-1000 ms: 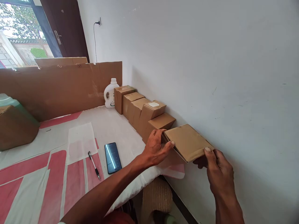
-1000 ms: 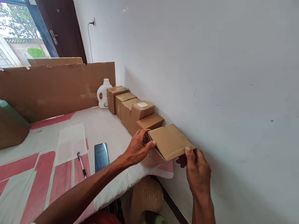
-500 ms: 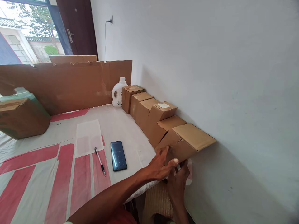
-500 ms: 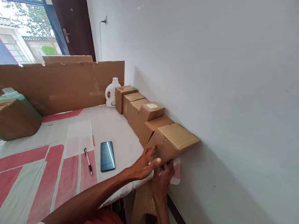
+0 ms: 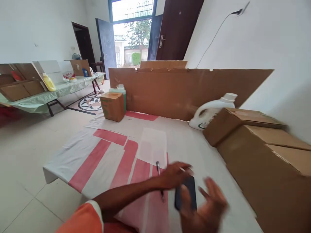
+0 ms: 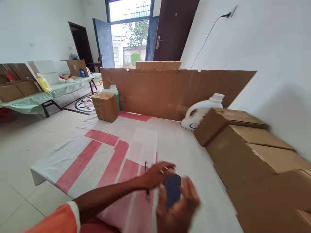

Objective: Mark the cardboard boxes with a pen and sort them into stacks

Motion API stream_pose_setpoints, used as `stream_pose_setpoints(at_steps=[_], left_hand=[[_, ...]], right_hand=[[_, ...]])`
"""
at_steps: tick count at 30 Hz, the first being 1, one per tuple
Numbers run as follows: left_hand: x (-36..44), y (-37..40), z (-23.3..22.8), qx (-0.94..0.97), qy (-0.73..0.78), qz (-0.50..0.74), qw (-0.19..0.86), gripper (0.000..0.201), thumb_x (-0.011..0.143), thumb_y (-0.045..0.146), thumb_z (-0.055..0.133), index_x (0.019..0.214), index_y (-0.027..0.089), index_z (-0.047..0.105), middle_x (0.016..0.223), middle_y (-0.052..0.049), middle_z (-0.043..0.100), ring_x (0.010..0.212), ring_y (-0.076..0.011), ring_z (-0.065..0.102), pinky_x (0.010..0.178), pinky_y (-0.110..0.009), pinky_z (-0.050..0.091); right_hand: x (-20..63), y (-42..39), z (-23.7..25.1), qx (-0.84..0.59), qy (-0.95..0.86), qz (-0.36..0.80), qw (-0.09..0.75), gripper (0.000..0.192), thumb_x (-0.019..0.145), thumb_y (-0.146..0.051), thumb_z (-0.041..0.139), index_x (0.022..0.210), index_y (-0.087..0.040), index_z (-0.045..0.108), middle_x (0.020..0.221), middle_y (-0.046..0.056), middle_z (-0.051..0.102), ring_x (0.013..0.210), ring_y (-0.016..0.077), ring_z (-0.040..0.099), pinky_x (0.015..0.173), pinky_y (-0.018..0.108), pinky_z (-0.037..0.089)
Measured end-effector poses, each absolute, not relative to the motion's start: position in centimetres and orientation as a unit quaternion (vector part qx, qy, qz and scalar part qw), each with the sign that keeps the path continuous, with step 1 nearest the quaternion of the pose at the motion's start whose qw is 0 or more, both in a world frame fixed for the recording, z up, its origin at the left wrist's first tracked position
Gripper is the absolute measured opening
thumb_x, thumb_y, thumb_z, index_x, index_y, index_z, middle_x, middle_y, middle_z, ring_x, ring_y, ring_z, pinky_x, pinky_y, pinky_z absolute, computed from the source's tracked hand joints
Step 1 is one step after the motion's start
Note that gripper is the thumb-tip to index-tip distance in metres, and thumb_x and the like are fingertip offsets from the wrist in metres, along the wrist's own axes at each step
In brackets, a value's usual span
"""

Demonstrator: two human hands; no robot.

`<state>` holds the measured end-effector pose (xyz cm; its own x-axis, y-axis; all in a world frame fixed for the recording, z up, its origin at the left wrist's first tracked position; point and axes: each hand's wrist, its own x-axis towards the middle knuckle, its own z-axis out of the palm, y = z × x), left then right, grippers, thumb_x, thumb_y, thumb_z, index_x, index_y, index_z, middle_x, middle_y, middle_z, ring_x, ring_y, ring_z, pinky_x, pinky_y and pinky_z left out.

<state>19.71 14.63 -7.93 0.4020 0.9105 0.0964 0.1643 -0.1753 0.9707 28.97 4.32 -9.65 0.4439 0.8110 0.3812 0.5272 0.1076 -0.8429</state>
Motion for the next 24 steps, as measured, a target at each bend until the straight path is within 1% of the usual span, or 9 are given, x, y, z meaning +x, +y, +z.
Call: stream_pose_setpoints(at_steps=[2, 4, 6, 9, 14, 17, 19, 21, 24], left_hand=[[12.5, 18.7, -7.7, 0.609, 0.489, 0.445, 0.437, 0.039, 0.106, 0.045, 0.052, 0.130, 0.019, 0.068, 0.128, -0.014, 0.073, 0.106, -0.0245, 0.074, 0.093, -0.044, 0.061], [5.4, 22.5, -7.3, 0.536, 0.562, 0.517, 0.360, 0.036, 0.105, 0.040, 0.056, 0.133, 0.018, 0.064, 0.135, -0.014, 0.067, 0.111, -0.0249, 0.070, 0.097, -0.047, 0.059], [-0.9, 25.6, -7.0, 0.461, 0.613, 0.573, 0.289, 0.040, 0.101, 0.039, 0.066, 0.136, 0.018, 0.061, 0.138, -0.012, 0.064, 0.117, -0.0272, 0.067, 0.099, -0.050, 0.058], [-8.3, 29.3, -7.1, 0.376, 0.660, 0.612, 0.221, 0.039, 0.101, 0.037, 0.067, 0.135, 0.018, 0.062, 0.138, -0.011, 0.064, 0.117, -0.0270, 0.067, 0.098, -0.050, 0.059], [-16.4, 35.0, -6.9, 0.312, 0.701, 0.619, 0.170, 0.043, 0.100, 0.037, 0.068, 0.138, 0.019, 0.060, 0.144, -0.012, 0.060, 0.125, -0.0297, 0.063, 0.104, -0.054, 0.055], [-19.9, 38.5, -6.5, 0.314, 0.710, 0.605, 0.178, 0.054, 0.102, 0.046, 0.061, 0.149, 0.020, 0.052, 0.162, -0.014, 0.046, 0.145, -0.0347, 0.048, 0.119, -0.061, 0.039], [-21.6, 40.6, -6.4, 0.321, 0.709, 0.594, 0.206, 0.064, 0.107, 0.057, 0.044, 0.158, 0.019, 0.042, 0.170, -0.015, 0.035, 0.157, -0.0324, 0.033, 0.127, -0.054, 0.028], [-22.6, 42.3, -6.4, 0.327, 0.699, 0.585, 0.251, 0.077, 0.107, 0.067, 0.021, 0.160, 0.016, 0.038, 0.168, -0.016, 0.041, 0.157, -0.0295, 0.035, 0.127, -0.048, 0.029], [-22.5, 43.6, -6.3, 0.349, 0.666, 0.579, 0.316, 0.098, 0.099, 0.077, 0.000, 0.149, 0.014, 0.055, 0.143, -0.017, 0.068, 0.139, -0.0311, 0.058, 0.117, -0.050, 0.043]], right_hand=[[23.9, 8.9, -9.4, -0.615, -0.559, 0.204, 0.517, 0.068, 0.094, -0.061, 0.054, 0.152, -0.028, 0.045, 0.150, 0.022, 0.051, 0.130, 0.0444, 0.058, 0.099, 0.072, 0.052], [20.1, 12.6, -9.8, -0.570, -0.595, 0.278, 0.494, 0.052, 0.097, -0.055, 0.051, 0.137, -0.021, 0.055, 0.136, 0.021, 0.060, 0.117, 0.0387, 0.064, 0.091, 0.062, 0.059], [17.5, 15.1, -11.1, -0.537, -0.626, 0.332, 0.458, 0.041, 0.100, -0.049, 0.049, 0.130, -0.022, 0.058, 0.132, 0.018, 0.062, 0.111, 0.0335, 0.067, 0.087, 0.054, 0.062], [14.9, 17.0, -13.2, -0.514, -0.661, 0.366, 0.407, 0.037, 0.102, -0.044, 0.048, 0.132, -0.025, 0.058, 0.133, 0.014, 0.062, 0.113, 0.0301, 0.068, 0.091, 0.050, 0.062], [10.5, 22.0, -14.2, -0.501, -0.677, 0.387, 0.376, 0.044, 0.100, -0.045, 0.050, 0.136, -0.021, 0.057, 0.135, 0.016, 0.061, 0.126, 0.0332, 0.062, 0.106, 0.056, 0.054], [7.5, 27.4, -13.8, -0.489, -0.674, 0.415, 0.367, 0.056, 0.097, -0.049, 0.053, 0.144, -0.018, 0.053, 0.142, 0.019, 0.057, 0.132, 0.0338, 0.057, 0.113, 0.056, 0.048], [5.2, 31.7, -13.4, -0.476, -0.672, 0.434, 0.366, 0.067, 0.096, -0.051, 0.054, 0.153, -0.017, 0.043, 0.154, 0.019, 0.048, 0.145, 0.0331, 0.046, 0.120, 0.054, 0.040], [2.9, 35.9, -12.8, -0.464, -0.668, 0.453, 0.366, 0.081, 0.096, -0.054, 0.055, 0.163, -0.017, 0.028, 0.168, 0.018, 0.032, 0.156, 0.0315, 0.031, 0.125, 0.053, 0.033], [-0.4, 40.8, -11.5, -0.446, -0.663, 0.477, 0.367, 0.096, 0.093, -0.055, 0.058, 0.167, -0.015, 0.012, 0.175, 0.017, 0.016, 0.162, 0.0310, 0.017, 0.129, 0.054, 0.024]])
